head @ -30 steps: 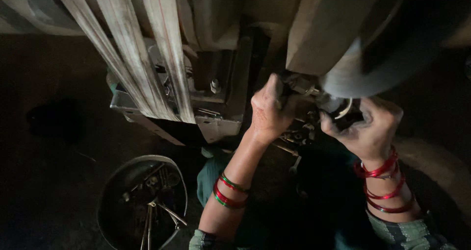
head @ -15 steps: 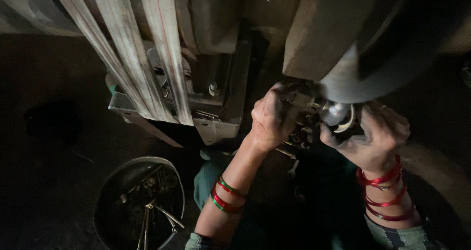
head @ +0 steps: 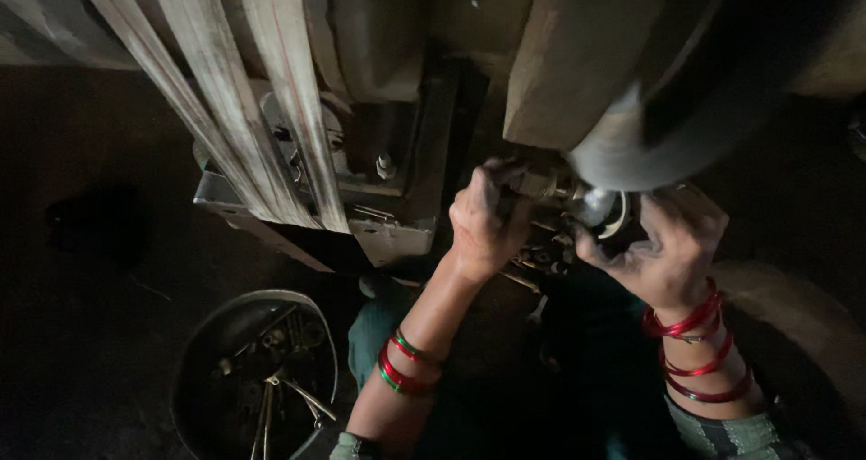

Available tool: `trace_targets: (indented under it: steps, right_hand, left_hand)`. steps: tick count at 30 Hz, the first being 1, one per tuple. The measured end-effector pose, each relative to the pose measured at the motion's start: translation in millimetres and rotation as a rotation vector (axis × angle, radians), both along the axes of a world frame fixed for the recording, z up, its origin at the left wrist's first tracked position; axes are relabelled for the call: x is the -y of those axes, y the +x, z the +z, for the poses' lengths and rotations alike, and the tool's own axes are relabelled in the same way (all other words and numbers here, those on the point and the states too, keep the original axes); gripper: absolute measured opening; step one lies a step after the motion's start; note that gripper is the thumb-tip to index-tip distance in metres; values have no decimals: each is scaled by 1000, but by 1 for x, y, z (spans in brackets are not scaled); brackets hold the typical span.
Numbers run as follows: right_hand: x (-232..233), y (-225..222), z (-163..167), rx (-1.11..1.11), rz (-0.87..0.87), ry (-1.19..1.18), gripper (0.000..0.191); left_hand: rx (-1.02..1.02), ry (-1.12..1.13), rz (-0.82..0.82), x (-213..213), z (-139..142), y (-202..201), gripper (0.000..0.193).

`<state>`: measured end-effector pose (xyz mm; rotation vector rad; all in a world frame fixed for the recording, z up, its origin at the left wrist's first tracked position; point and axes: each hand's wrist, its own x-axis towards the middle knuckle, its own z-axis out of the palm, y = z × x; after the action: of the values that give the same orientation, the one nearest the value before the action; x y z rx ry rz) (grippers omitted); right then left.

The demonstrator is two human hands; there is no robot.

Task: The person holds small brass fittings against a spinning buffing wheel on a grinding machine, rotating each piece to polish its surfaces. They occasionally pull a piece back to reposition it, set one down, and pick up the next part to continue polishing.

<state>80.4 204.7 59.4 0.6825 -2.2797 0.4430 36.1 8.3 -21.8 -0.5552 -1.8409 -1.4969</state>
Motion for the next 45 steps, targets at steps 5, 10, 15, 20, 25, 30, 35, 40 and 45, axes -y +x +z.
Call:
trace_targets:
  steps: [5,10,15,20,25,30,35,40,45]
  right_hand:
    - [1,0,-1,-118,51,47,63]
    - [5,0,0,-91,53,55,56]
    - [11,3,2,8,52,-41,57]
    - [12,1,-3,154,22,-118,48]
    - [2,1,-3,283,-15,-201,50]
    - [-2,-2,4,388,-157,-39,66]
    - [3,5,7,24,-34,122,62]
    - [0,8,4,-12,-119,188,60]
    - [-5,8,0,-160,2,141,59]
  left_hand:
    - [-142,-1,27,4,-13,1,47]
    - [-15,-20,29,9,-16,6,41]
    - [60,16,2,9,-5,4,37]
    - [157,7,-42,11,4,4,43]
    - [74,44,-56,4,9,-6,47]
    - [61,83,-100,3,13,-2,45]
    - [119,143,-147,6,24,8,41]
    - [188,193,-212,11,36,15,37]
    - [50,138,-228,18,42,18,37]
